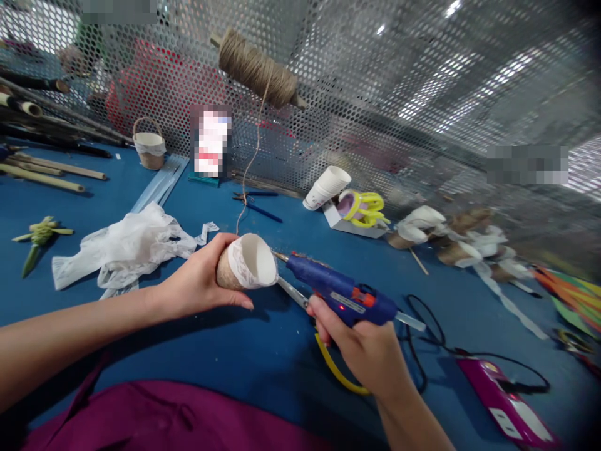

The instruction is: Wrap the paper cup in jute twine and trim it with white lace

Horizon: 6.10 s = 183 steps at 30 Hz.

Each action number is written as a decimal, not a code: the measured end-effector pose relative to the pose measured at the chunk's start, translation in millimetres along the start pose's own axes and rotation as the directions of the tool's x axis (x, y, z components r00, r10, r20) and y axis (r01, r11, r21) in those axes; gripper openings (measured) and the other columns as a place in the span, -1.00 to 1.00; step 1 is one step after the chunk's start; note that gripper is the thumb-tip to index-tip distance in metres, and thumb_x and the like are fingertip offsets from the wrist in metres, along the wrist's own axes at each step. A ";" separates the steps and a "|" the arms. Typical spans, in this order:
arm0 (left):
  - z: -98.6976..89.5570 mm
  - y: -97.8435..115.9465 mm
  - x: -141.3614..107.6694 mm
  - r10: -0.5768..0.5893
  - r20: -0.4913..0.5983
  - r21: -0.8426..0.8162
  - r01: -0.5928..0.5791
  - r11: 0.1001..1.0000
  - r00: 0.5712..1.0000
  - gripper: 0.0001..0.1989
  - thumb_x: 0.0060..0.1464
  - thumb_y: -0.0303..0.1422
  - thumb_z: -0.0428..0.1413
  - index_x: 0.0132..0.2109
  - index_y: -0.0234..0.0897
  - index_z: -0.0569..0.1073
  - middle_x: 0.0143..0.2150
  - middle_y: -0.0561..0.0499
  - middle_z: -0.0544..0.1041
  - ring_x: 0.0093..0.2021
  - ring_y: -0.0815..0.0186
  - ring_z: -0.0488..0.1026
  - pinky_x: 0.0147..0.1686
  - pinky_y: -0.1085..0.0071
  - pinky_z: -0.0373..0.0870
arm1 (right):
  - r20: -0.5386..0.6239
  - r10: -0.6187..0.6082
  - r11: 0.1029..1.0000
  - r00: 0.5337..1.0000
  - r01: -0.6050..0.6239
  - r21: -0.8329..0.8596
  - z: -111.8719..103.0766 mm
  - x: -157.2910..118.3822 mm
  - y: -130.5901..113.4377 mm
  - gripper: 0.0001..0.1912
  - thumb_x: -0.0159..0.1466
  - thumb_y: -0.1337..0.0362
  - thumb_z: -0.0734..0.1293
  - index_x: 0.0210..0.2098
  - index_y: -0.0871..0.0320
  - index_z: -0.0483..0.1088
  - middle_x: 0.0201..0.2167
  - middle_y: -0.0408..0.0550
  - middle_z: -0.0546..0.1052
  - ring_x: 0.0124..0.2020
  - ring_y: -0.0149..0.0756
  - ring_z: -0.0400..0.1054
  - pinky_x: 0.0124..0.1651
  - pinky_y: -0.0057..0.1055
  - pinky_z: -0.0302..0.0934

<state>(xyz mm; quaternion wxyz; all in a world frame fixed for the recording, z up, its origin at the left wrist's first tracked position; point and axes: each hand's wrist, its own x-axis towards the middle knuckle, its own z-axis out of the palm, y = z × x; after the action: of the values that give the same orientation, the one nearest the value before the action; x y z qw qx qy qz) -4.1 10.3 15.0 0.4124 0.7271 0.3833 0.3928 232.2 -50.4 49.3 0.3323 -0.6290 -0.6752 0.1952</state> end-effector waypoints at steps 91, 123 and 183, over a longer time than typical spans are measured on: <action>-5.6 -3.2 4.5 0.063 -0.087 0.126 -0.052 0.991 0.994 -0.32 -0.22 -0.16 0.29 0.00 -0.23 0.16 -0.06 -0.09 0.37 -0.04 0.10 0.36 -0.04 0.13 0.31 | 0.002 -0.037 0.999 0.999 0.037 -0.037 -2.0 -3.9 2.5 -0.56 0.21 0.05 0.24 -0.71 0.12 0.27 -0.79 -0.14 0.37 -0.70 -0.34 0.32 -0.52 -0.42 0.25; 4.7 2.2 -3.9 -0.047 0.179 -0.493 0.131 0.860 0.983 -0.29 -0.16 -0.27 0.30 0.11 -0.30 0.17 0.05 -0.15 0.35 0.04 0.14 0.31 0.05 0.25 0.23 | 0.522 0.180 0.397 0.834 -0.547 0.737 23.6 8.3 -4.5 -0.66 0.13 0.05 0.34 -0.54 0.22 0.42 -0.84 -0.29 0.17 -0.81 -0.61 -0.07 -0.74 -0.62 -0.16; -3.5 4.2 -0.5 -0.075 0.225 -0.383 0.160 0.910 0.971 -0.31 -0.17 -0.27 0.28 0.08 -0.27 0.15 0.00 -0.10 0.36 -0.01 0.19 0.34 0.00 0.29 0.29 | 0.498 0.229 0.514 0.837 -0.538 0.668 -1.1 17.4 -4.0 -0.66 0.11 0.02 0.30 -0.54 0.18 0.36 -0.84 -0.33 0.11 -0.82 -0.61 -0.18 -0.76 -0.59 -0.29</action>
<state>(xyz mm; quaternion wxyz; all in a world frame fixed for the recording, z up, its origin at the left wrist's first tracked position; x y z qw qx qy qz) -6.5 9.4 19.9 0.6121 0.6401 0.2939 0.3596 230.3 -34.2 56.4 0.3960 -0.5077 -0.4066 0.6481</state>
